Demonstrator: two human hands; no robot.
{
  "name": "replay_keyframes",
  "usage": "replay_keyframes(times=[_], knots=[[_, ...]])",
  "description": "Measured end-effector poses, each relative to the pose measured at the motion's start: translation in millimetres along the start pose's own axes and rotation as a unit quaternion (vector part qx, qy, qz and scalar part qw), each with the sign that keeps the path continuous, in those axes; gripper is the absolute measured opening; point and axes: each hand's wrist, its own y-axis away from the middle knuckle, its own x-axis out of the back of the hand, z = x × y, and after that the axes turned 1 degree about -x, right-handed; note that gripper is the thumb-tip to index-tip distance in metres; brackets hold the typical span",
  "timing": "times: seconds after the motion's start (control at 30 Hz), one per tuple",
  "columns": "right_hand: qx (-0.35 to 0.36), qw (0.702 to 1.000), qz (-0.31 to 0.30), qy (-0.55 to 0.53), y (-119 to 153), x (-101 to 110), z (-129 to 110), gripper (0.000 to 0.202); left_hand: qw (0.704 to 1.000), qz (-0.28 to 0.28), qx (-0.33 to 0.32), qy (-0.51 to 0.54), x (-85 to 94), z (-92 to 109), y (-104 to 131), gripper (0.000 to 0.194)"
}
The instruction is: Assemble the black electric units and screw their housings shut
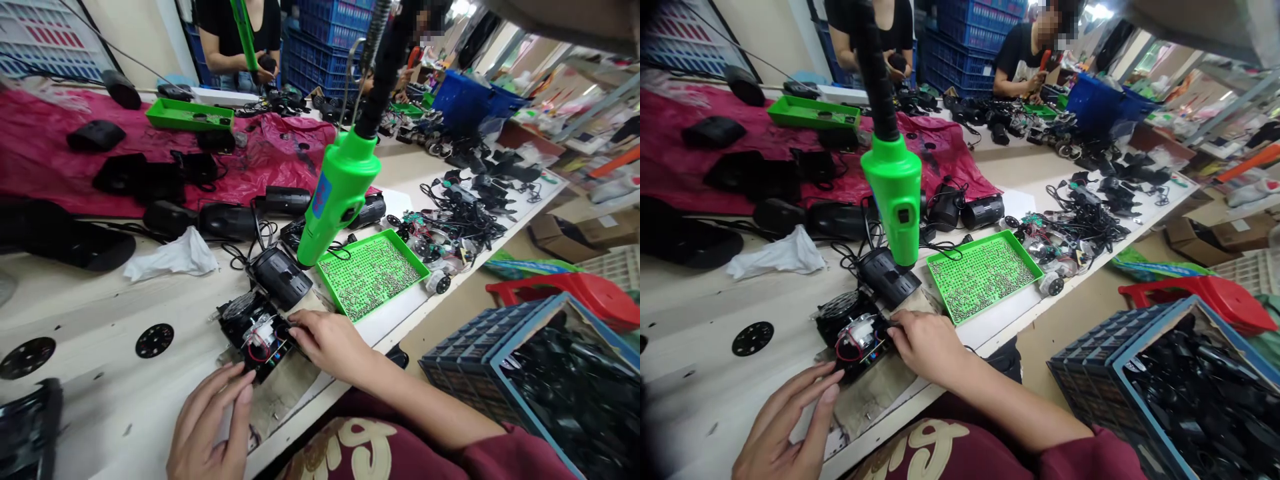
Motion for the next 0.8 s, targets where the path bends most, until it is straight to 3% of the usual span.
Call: replay_keyframes(times=[0.17, 0.3, 0.47, 0.67, 0.8], knots=[[0.002, 1.0, -0.018, 0.025, -1.2, -0.7, -3.1, 0.029, 0.98, 0.022, 0.192, 0.04, 1.7, -5.1, 9.1, 0.024], [-0.001, 0.999, -0.019, 0.038, -0.5, -1.6, -3.3, 0.029, 0.964, 0.013, 0.251, 0.084, -3.0, -11.7, 12.1, 0.031], [0.004, 0.999, -0.013, 0.041, -0.7, -4.9, -2.2, 0.029, 0.97, -0.032, 0.233, 0.056, -4.5, -10.1, 6.0, 0.035], [0.019, 1.0, 0.006, 0.024, -1.1, -9.7, 2.7, 0.027, 0.983, -0.024, 0.184, 0.006, -4.5, -9.4, 5.1, 0.035], [0.044, 0.999, 0.023, -0.005, -0.8, -10.7, 7.8, 0.025, 0.978, -0.03, 0.207, 0.018, -1.8, -8.6, 7.7, 0.035]])
